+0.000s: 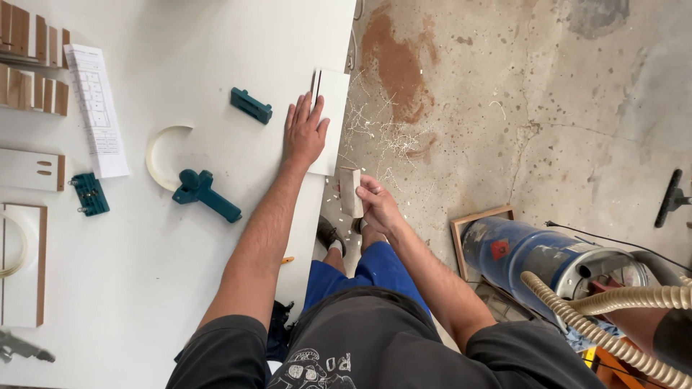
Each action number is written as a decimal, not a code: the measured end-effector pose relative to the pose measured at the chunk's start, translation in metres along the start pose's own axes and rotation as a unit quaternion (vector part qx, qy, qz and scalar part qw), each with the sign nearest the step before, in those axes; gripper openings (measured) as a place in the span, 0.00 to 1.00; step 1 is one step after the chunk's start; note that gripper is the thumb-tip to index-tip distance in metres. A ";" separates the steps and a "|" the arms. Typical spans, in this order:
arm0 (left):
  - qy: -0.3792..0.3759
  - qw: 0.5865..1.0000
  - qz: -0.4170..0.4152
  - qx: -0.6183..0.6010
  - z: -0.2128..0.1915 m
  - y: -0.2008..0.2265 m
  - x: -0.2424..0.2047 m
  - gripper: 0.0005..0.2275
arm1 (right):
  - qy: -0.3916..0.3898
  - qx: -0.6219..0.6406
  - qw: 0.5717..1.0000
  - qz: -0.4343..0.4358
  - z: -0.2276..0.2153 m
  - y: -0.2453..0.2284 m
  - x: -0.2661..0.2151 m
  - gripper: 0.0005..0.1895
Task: The person irons a white rectangular wooden piece on a workbench using a household iron. They then use a blue hand plane to smooth the edges of the wood, followed by sanding the surface with a sanding block. The person repeats the ironing process on the wood piece.
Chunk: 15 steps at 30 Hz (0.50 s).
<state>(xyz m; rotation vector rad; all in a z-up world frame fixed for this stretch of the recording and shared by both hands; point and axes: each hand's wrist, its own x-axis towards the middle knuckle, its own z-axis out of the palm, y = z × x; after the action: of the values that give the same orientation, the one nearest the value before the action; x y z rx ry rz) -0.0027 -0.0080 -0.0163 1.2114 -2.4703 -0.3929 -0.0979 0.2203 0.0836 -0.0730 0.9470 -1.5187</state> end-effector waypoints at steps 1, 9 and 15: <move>0.000 1.000 -0.001 0.001 0.001 0.002 -0.001 0.24 | -0.001 0.000 1.000 0.001 -0.020 0.011 0.010 0.18; 0.077 0.997 0.022 -0.009 0.011 -0.007 -0.004 0.20 | 0.090 -0.425 0.835 -0.337 -0.006 0.038 0.026 0.22; 0.092 0.995 0.032 -0.015 0.000 0.000 -0.005 0.19 | 0.075 -0.440 0.803 -0.395 -0.001 0.056 0.030 0.21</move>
<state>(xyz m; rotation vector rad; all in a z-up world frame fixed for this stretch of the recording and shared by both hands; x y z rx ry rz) 0.0000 -0.0044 -0.0172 1.1023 -2.3305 -0.2868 -0.0606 0.2026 0.0361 -1.1590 1.8412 -1.6779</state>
